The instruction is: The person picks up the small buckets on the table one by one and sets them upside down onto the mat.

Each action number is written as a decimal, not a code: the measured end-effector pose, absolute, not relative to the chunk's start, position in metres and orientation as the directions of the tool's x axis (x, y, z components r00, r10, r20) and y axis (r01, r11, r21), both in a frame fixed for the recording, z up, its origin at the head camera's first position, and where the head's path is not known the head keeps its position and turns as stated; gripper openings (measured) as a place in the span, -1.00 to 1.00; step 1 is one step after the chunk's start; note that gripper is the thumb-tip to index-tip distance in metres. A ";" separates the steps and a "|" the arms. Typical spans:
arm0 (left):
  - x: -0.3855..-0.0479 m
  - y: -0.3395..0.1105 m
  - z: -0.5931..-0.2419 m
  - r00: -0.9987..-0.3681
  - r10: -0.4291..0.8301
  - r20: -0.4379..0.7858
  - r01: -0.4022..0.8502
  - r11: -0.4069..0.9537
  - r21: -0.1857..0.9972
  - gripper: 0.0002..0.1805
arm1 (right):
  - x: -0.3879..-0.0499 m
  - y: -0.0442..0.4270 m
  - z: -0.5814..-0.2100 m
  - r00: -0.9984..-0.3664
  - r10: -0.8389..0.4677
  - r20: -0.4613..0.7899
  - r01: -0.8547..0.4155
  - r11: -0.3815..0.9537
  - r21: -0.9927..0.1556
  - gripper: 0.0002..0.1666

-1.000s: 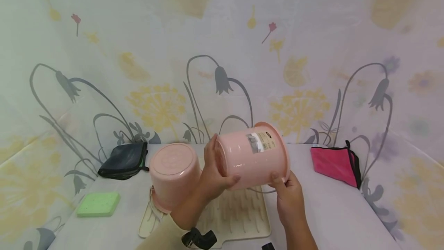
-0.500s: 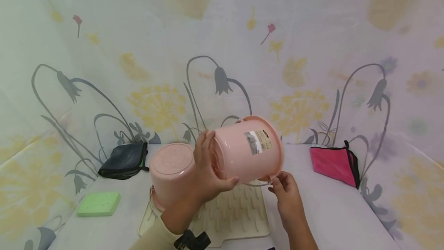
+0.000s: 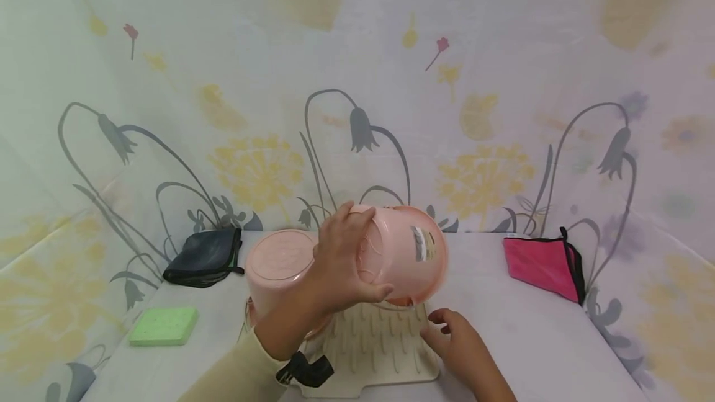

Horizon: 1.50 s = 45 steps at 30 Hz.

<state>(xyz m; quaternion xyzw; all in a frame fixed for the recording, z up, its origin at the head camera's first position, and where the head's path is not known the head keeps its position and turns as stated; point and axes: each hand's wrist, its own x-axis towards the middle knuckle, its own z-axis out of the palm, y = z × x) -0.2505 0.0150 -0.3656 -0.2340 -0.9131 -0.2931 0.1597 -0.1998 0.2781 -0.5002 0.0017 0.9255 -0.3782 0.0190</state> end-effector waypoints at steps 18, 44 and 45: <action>-0.274 0.031 -0.358 -0.844 0.496 0.203 0.536 0.798 0.277 0.29 | -0.187 0.319 -0.549 -0.880 -0.373 0.293 -0.474 0.724 -0.501 -0.53; -0.283 0.088 -0.374 -0.856 0.517 -0.005 0.515 0.852 0.091 0.23 | -0.186 0.319 -0.539 -0.953 -0.296 0.057 -0.265 0.734 -0.626 -0.40; -0.283 0.090 -0.375 -0.861 0.509 -0.001 0.507 0.857 0.089 0.22 | -0.186 0.319 -0.538 -0.954 -0.297 0.045 -0.258 0.733 -0.629 -0.39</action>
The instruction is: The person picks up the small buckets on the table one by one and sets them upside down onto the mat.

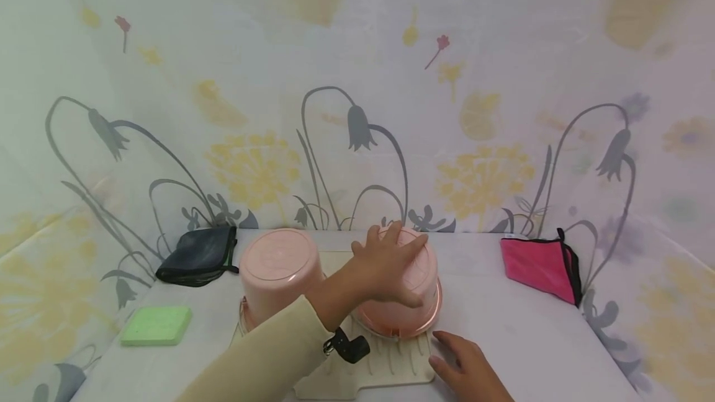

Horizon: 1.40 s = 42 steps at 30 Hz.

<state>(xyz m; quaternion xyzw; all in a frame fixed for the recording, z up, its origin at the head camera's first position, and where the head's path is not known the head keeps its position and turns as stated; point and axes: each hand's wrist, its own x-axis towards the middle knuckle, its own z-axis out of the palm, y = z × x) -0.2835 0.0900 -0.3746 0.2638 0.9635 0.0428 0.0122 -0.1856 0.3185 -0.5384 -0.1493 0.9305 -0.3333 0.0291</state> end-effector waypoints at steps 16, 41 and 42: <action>-0.285 0.110 -0.380 -0.936 0.351 -0.033 0.347 0.934 0.091 0.23 | -0.188 0.317 -0.537 -0.956 -0.285 -0.064 -0.177 0.740 -0.649 -0.32; -0.307 0.093 -0.386 -0.888 0.458 -0.037 0.446 0.878 0.174 0.03 | -0.178 0.303 -0.544 -0.947 -0.320 -0.002 -0.268 0.797 -0.541 -0.15; -0.307 0.092 -0.385 -0.883 0.467 -0.044 0.454 0.874 0.174 0.03 | -0.178 0.303 -0.544 -0.950 -0.314 -0.009 -0.259 0.798 -0.544 -0.15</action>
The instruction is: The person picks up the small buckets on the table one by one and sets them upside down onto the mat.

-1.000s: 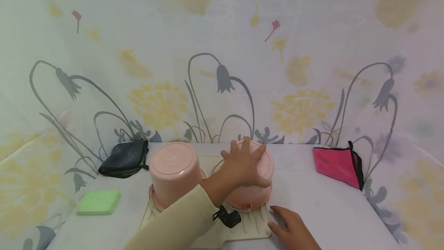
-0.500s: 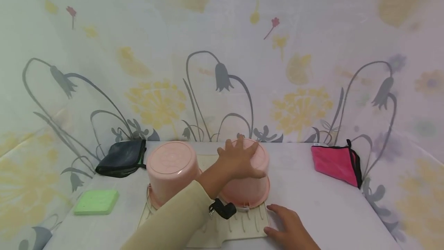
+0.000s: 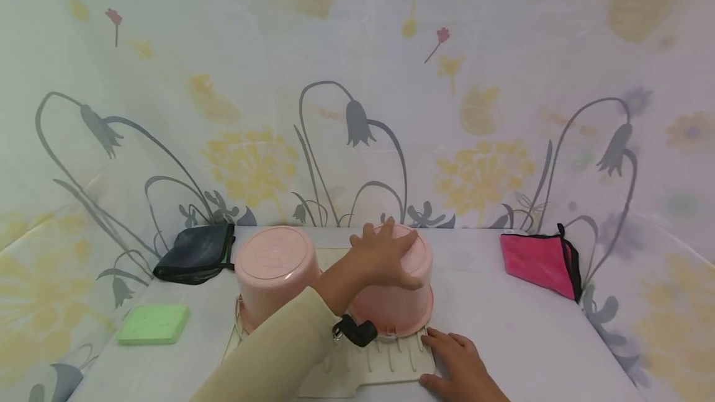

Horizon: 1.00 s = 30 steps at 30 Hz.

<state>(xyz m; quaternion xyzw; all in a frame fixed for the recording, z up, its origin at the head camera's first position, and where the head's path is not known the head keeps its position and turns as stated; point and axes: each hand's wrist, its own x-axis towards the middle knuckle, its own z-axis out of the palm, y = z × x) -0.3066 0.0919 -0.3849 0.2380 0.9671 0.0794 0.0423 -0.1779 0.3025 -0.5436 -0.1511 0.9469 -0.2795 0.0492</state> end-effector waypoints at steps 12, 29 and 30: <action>-0.303 0.083 -0.381 -0.852 0.511 -0.110 0.483 0.850 0.209 0.06 | -0.178 0.301 -0.544 -0.948 -0.316 0.038 -0.292 0.819 -0.494 -0.20; -0.280 0.054 -0.371 -0.912 0.384 0.142 0.409 0.832 0.375 -0.28 | -0.178 0.298 -0.538 -0.965 -0.260 -0.023 -0.209 0.821 -0.532 -0.19; -0.276 0.051 -0.371 -0.912 0.375 0.164 0.410 0.832 0.373 -0.29 | -0.178 0.298 -0.538 -0.965 -0.259 -0.032 -0.202 0.820 -0.536 -0.19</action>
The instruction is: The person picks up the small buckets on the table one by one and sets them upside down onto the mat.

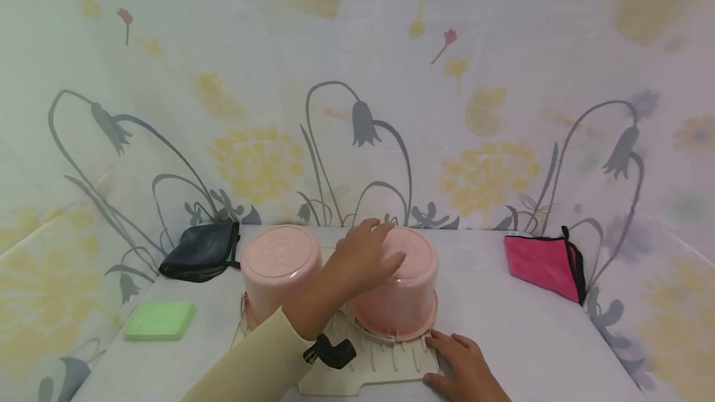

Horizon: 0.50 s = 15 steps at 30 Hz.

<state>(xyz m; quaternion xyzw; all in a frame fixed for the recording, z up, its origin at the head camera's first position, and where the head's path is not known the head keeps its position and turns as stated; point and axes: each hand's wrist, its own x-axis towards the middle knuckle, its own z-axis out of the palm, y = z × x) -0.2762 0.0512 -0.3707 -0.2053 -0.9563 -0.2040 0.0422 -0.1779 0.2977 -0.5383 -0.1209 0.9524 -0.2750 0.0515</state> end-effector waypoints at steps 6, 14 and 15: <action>-0.257 0.032 -0.367 -0.909 0.321 0.266 0.408 0.820 0.402 -0.36 | -0.179 0.297 -0.538 -0.964 -0.262 -0.045 -0.195 0.811 -0.552 -0.18; -0.234 -0.008 -0.382 -0.904 0.243 0.353 0.413 0.713 0.566 -0.45 | -0.180 0.298 -0.536 -0.961 -0.275 -0.038 -0.215 0.823 -0.525 -0.18; -0.231 -0.015 -0.385 -0.901 0.232 0.366 0.416 0.699 0.581 -0.46 | -0.180 0.297 -0.536 -0.961 -0.274 -0.044 -0.210 0.822 -0.530 -0.18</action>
